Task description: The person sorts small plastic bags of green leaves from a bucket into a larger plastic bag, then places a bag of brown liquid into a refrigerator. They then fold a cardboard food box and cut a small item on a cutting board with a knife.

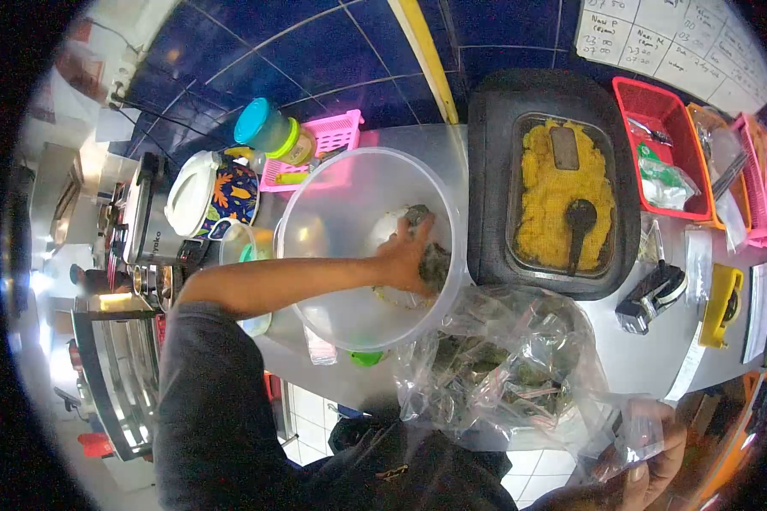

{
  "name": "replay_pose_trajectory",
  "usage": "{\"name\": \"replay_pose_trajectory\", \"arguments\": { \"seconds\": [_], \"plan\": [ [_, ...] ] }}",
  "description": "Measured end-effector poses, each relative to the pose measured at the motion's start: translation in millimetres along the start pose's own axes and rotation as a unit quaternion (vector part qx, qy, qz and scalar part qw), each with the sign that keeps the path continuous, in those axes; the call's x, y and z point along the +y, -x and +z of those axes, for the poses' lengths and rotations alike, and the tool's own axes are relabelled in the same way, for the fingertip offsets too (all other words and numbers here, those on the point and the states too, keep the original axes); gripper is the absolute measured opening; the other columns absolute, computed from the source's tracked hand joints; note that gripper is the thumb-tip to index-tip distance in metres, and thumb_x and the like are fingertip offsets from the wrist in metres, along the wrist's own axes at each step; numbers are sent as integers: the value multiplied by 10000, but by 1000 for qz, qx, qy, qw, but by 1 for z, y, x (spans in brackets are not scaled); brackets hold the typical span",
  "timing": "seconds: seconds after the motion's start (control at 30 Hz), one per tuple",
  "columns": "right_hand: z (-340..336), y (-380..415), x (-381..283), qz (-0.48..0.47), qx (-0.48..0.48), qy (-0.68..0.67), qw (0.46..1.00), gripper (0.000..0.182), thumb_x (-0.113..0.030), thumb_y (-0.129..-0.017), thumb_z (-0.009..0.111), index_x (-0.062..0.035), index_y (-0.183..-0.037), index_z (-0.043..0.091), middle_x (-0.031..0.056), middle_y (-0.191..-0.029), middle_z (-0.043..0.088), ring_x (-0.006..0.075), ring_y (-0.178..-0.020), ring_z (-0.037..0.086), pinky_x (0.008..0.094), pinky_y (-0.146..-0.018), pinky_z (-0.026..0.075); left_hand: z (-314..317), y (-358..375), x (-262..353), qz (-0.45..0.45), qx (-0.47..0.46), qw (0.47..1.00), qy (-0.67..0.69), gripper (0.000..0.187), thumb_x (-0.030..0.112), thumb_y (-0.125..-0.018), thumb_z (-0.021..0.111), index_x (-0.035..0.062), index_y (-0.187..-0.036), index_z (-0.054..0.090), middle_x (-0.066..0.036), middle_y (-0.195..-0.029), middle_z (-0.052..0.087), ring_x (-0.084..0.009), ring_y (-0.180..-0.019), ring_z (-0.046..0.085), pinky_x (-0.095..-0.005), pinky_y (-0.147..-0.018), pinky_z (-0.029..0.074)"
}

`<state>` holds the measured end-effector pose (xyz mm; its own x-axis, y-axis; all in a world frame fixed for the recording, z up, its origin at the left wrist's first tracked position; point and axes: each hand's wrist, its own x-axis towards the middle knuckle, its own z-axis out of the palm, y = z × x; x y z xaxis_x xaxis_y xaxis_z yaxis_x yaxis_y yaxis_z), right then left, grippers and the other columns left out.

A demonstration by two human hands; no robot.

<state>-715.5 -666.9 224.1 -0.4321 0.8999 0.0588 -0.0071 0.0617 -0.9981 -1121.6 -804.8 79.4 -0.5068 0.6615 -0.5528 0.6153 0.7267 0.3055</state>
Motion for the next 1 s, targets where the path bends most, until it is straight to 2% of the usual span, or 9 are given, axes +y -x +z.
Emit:
{"name": "replay_pose_trajectory", "arguments": {
  "seconds": [0.1, 0.2, 0.37, 0.6, 0.67, 0.73, 0.8, 0.9, 1.0],
  "plan": [
    [3, 0, 1, -4, 24, -1, 1000, 585, -336, -822, 670, 74, -1190, 474, 192, -1167, 576, 72, -604, 513, 191, -433, 362, 16, -5, 6, 18, -18, 995, -97, 1152, 300, -566, 887, 203, -1483, 196, -332, -1347, 275, -536, -1054, 532, -559, -890, 497],
    [4, 0, 2, -4, 30, -3, 1000, 567, -337, -822, 671, 67, -1170, 480, 188, -1165, 578, 72, -613, 514, 192, -438, 362, 26, -15, 4, 40, -30, 994, -97, 1027, 265, -618, 852, 190, -1452, 258, -335, -1326, 306, -567, -1041, 514, -595, -873, 489],
    [7, 0, 2, -6, 32, -5, 999, 537, -338, -820, 672, 55, -1138, 488, 182, -1160, 580, 73, -628, 516, 192, -447, 361, 33, -36, -16, 137, -3, 990, -40, 647, 142, -675, 737, 101, -1282, 516, -287, -1180, 494, -487, -1054, 548, -509, -919, 492],
    [12, -3, -2, -3, 44, -5, 999, 497, -338, -819, 674, 38, -1092, 501, 172, -1155, 584, 74, -649, 519, 193, -459, 360, -74, 4, -28, 188, -23, 982, -8, 563, 102, -682, 700, 44, -1225, 562, -241, -1121, 606, -408, -1077, 580, -447, -956, 464],
    [17, -5, -13, 4, 2, -13, 1000, 460, -339, -824, 669, 24, -1046, 495, 184, -1160, 578, 76, -642, 528, 191, -448, 365, -103, 36, -25, 217, 82, 973, 8, 488, 58, -686, 671, 39, -1167, 592, -231, -1070, 635, -353, -1083, 595, -438, -885, 489],
    [28, -6, -25, 12, -27, -14, 999, 425, -339, -829, 664, 9, -1000, 489, 196, -1166, 573, 77, -636, 536, 189, -438, 370, -136, 79, -1, 213, 69, 969, 109, 488, 22, -674, 657, 39, -1157, 592, -207, -1079, 627, -354, -1080, 594, -402, -903, 475],
    [39, -7, -39, 13, -46, -1, 999, 394, -351, -833, 661, 4, -887, 500, 260, -1063, 603, 125, -623, 563, 215, -580, 442, -148, 121, 27, 290, 89, 939, 162, 526, 39, -652, 690, 25, -1163, 565, -160, -1076, 606, -331, -1034, 597, -383, -925, 461],
    [53, -4, -54, 33, -73, -27, 996, 355, -322, -834, 681, -11, -860, 512, 329, -1108, 586, 127, -566, 586, 208, -489, 453, -125, 152, 75, 381, -7, 898, 222, 548, 8, -637, 672, 33, -1174, 563, -160, -1079, 576, -341, -1034, 586, -383, -916, 459],
    [65, 2, -58, 5, -114, -61, 992, 270, -232, -855, 673, -10, -870, 521, 293, -1134, 598, 122, -660, 613, 231, -552, 514, -49, 153, 122, 434, -20, 867, 245, 557, 32, -670, 684, 31, -1211, 552, -201, -1094, 556, -372, -1036, 565, -404, -920, 461]
  ]
}}
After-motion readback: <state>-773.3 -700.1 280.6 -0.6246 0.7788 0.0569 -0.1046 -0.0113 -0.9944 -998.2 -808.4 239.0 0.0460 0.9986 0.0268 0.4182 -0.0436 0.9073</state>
